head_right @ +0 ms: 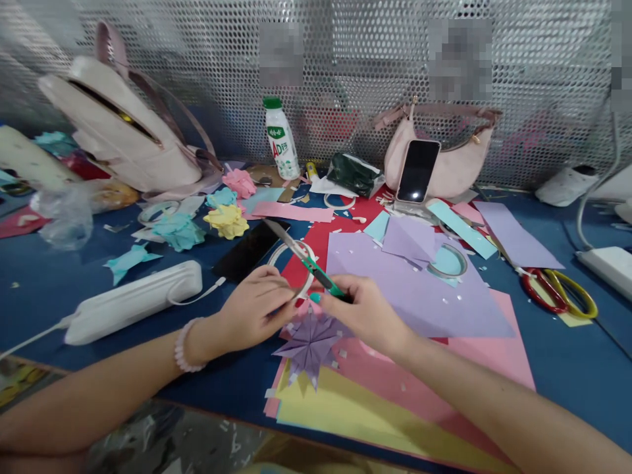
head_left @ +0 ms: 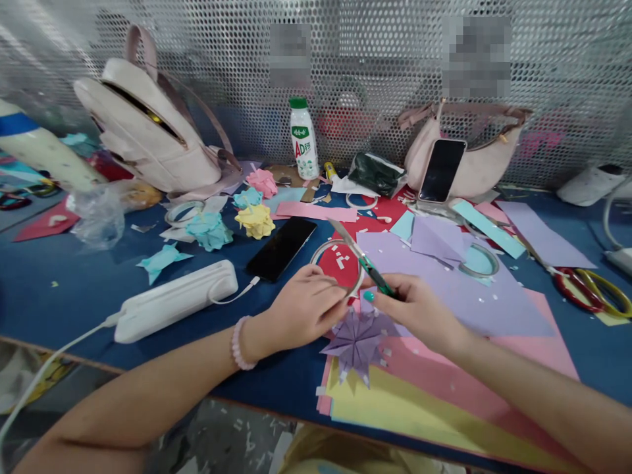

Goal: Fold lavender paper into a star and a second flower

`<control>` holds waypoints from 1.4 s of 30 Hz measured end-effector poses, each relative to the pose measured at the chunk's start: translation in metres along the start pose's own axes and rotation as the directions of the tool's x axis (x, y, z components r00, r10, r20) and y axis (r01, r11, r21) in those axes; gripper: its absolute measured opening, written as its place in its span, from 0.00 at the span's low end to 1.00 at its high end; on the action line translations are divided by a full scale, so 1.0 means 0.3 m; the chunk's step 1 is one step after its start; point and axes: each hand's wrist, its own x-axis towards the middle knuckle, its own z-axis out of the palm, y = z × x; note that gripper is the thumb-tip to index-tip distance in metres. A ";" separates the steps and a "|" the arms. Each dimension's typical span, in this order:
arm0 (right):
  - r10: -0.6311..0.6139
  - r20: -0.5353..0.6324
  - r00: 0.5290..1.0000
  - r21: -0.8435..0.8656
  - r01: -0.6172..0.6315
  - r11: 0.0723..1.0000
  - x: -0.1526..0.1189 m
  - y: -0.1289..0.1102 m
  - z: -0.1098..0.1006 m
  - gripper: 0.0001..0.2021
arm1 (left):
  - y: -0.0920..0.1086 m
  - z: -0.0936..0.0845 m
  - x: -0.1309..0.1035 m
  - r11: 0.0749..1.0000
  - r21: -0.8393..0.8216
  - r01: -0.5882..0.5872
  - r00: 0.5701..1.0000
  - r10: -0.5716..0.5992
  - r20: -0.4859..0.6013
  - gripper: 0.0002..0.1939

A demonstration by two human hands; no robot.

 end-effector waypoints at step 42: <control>-0.466 0.037 0.884 -0.780 0.317 0.540 -0.044 0.040 0.002 0.17 | -0.064 -0.076 0.016 0.900 -0.198 0.388 0.841 -0.433 -0.323 0.13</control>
